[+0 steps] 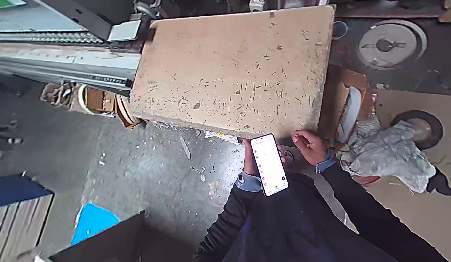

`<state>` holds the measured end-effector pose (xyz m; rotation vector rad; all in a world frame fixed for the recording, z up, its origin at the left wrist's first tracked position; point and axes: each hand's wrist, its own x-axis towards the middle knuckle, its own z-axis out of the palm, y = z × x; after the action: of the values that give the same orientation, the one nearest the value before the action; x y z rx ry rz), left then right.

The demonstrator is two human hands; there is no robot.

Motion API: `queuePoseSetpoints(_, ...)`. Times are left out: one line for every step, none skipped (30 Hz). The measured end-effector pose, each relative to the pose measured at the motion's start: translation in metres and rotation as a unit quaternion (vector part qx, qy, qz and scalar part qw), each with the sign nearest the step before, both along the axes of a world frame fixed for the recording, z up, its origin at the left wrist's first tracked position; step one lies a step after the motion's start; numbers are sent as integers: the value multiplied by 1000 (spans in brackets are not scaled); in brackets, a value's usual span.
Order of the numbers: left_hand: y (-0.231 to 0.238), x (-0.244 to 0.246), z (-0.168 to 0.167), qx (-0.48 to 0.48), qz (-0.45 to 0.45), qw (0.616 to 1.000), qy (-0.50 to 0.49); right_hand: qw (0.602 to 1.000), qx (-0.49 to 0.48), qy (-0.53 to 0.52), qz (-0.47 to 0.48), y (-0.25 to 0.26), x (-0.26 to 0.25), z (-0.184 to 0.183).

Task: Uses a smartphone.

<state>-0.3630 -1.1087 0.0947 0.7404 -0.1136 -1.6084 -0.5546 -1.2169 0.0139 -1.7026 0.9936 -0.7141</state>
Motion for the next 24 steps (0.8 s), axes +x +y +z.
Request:
queuePoseSetpoints(-1,-4,1,-4,15,1000,1,1000,9,-13,13,-6,0,1)
queuePoseSetpoints(-3,-7,2,-9,27,1000,-2,999,16,-31,25,-11,1,5)
queuePoseSetpoints(-4,-8,2,-12,33,999,-2,998,22,-55,36,-13,5,10)
queuePoseSetpoints(-3,-9,1,-12,36,999,3,995,28,-80,50,-13,8,18)
queuePoseSetpoints(-3,-10,1,-15,39,999,5,992,29,-105,68,-14,11,27)
queuePoseSetpoints(-3,-11,0,-21,41,999,6,987,30,-128,91,-15,14,36)
queuePoseSetpoints(-4,-13,1,-25,49,998,0,982,29,-144,117,-16,18,45)
queuePoseSetpoints(-4,-17,5,-25,67,997,-17,978,21,-149,144,-17,21,53)
queuePoseSetpoints(-4,-21,11,-15,98,993,-56,976,4,-144,164,-17,26,59)
queuePoseSetpoints(-5,-25,15,1,131,985,-114,975,-25,-134,178,-16,32,64)
queuePoseSetpoints(-6,-27,18,16,154,975,-160,975,-54,-110,185,-16,37,68)
queuePoseSetpoints(-6,-28,18,21,167,969,-179,974,-78,-78,196,-15,40,71)
queuePoseSetpoints(-7,-28,18,23,178,966,-186,972,-100,-55,204,-14,42,72)
queuePoseSetpoints(-8,-27,18,25,188,964,-189,970,-120,-39,210,-12,43,72)
queuePoseSetpoints(-9,-26,19,28,196,961,-195,966,-139,-35,214,-10,42,71)
queuePoseSetpoints(-9,-24,20,30,205,957,-206,963,-158,-39,216,-8,40,71)
queuePoseSetpoints(-9,-22,20,30,211,952,-219,960,-174,-49,214,-6,38,70)
queuePoseSetpoints(-7,-21,19,34,215,948,-233,958,-185,-60,211,-3,35,70)
queuePoseSetpoints(-6,-19,19,35,218,945,-243,956,-194,-69,208,-1,33,70)
queuePoseSetpoints(-5,-18,18,31,219,945,-241,954,-203,-76,205,2,32,70)
queuePoseSetpoints(-5,-17,17,26,217,949,-228,953,-213,-79,201,4,32,70)
queuePoseSetpoints(-5,-16,16,20,212,953,-217,951,-221,-79,199,5,32,70)
queuePoseSetpoints(-5,-15,15,13,209,955,-208,950,-227,-75,201,7,33,70)
queuePoseSetpoints(-4,-14,14,7,209,957,-200,949,-231,-66,206,9,35,70)
